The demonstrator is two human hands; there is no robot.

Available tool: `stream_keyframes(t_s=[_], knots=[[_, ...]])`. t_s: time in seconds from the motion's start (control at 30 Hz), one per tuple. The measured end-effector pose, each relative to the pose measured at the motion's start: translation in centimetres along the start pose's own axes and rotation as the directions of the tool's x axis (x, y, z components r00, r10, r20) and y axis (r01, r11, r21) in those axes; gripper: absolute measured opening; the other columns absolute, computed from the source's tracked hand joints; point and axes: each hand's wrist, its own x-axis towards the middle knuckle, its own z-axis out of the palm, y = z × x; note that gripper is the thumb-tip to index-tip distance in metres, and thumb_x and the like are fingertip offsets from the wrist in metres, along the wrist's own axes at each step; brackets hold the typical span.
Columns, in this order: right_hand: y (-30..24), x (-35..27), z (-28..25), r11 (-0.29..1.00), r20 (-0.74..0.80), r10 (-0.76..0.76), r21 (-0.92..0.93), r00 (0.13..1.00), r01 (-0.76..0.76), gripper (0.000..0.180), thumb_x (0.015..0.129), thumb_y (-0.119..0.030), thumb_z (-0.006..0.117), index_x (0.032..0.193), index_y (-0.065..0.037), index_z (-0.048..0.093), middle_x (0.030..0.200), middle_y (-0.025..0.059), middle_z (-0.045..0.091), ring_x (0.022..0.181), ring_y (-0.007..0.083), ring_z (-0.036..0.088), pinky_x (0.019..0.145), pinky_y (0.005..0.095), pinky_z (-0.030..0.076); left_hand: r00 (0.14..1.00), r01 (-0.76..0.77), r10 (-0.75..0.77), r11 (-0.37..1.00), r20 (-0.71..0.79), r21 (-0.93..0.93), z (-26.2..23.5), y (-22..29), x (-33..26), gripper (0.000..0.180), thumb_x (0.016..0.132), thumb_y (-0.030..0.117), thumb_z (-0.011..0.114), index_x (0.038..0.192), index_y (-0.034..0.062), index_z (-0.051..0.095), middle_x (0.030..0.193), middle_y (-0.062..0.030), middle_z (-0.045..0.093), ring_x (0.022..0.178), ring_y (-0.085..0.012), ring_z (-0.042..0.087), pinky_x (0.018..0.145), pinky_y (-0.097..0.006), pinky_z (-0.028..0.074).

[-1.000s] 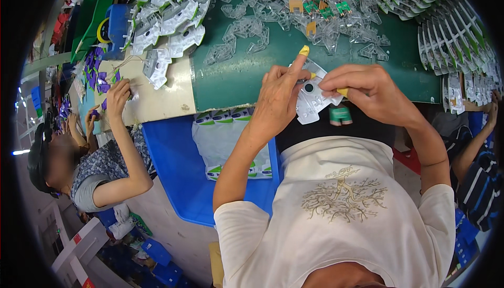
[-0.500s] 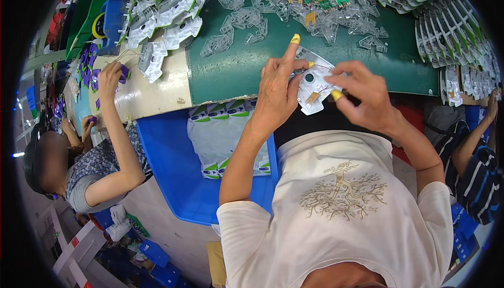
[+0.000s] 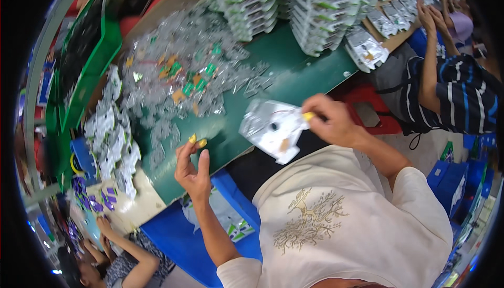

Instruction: The person assembles electronic housings by connecting wired circuit components, installing them into plastic casing parts by hand, and stacking the assembled units on the table.

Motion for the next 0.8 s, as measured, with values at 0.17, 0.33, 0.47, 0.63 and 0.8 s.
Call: stream_keyframes(t_s=[0.17, 0.33, 0.47, 0.63, 0.8], knots=[[2.0, -3.7, -13.1, 0.998, -0.460, 0.041, -0.023, 0.887, -0.058, 0.020, 0.089, 0.006, 0.050, 0.106, -0.004, 0.054, 0.085, -0.0012, 0.055, 0.071, 0.0039, 0.050, 0.062, 0.0210, 0.043, 0.972, -0.110, 0.079, 0.986, 0.222, 0.127, 2.5, 0.9, 1.9, 0.036, 0.080, -0.003, 0.072, 0.115, -0.0009, 0.066, 0.100, -0.0108, 0.065, 0.095, -0.0204, 0.059, 0.089, -0.032, 0.046], [7.2, -2.0, -21.8, 0.989, -0.507, 0.136, 0.013, 0.851, -0.150, 0.015, 0.092, 0.000, 0.052, 0.107, -0.003, 0.055, 0.077, -0.0033, 0.055, 0.060, 0.0023, 0.047, 0.052, 0.0177, 0.037, 0.916, -0.259, 0.164, 0.938, 0.366, 0.229, 6.2, 2.8, 3.2, 0.029, 0.075, 0.002, 0.076, 0.103, 0.0001, 0.070, 0.093, -0.0123, 0.071, 0.092, -0.0286, 0.062, 0.084, -0.037, 0.049], [9.7, -0.3, -21.8, 0.992, -0.509, 0.127, 0.066, 0.851, -0.109, 0.016, 0.094, -0.003, 0.054, 0.110, -0.003, 0.055, 0.077, -0.0029, 0.056, 0.060, 0.0030, 0.048, 0.052, 0.0183, 0.039, 0.892, -0.314, 0.181, 0.907, 0.415, 0.280, 6.6, 3.3, 2.7, 0.029, 0.074, 0.005, 0.078, 0.102, 0.0005, 0.070, 0.095, -0.0135, 0.071, 0.092, -0.0320, 0.062, 0.084, -0.040, 0.050], [11.9, -1.9, -21.4, 0.984, -0.714, -0.024, -0.139, 0.699, -0.109, 0.022, 0.098, -0.011, 0.059, 0.119, -0.005, 0.060, 0.071, -0.0061, 0.050, 0.057, 0.0013, 0.041, 0.050, 0.0169, 0.030, 0.921, -0.269, 0.164, 0.923, 0.352, 0.274, 5.9, 2.6, 2.1, 0.027, 0.074, 0.005, 0.078, 0.099, -0.0005, 0.071, 0.095, -0.0152, 0.071, 0.090, -0.0322, 0.064, 0.082, -0.039, 0.051], [4.6, -0.6, -12.1, 0.991, -0.515, -0.128, -0.094, 0.848, 0.092, 0.013, 0.093, -0.001, 0.062, 0.106, -0.001, 0.065, 0.094, 0.0014, 0.067, 0.070, 0.0045, 0.056, 0.063, 0.0185, 0.045, 0.950, -0.173, 0.112, 0.965, 0.292, 0.194, 5.5, 1.4, 2.2, 0.025, 0.076, 0.006, 0.077, 0.099, -0.0004, 0.072, 0.091, -0.0126, 0.072, 0.085, -0.0275, 0.065, 0.079, -0.036, 0.051]])
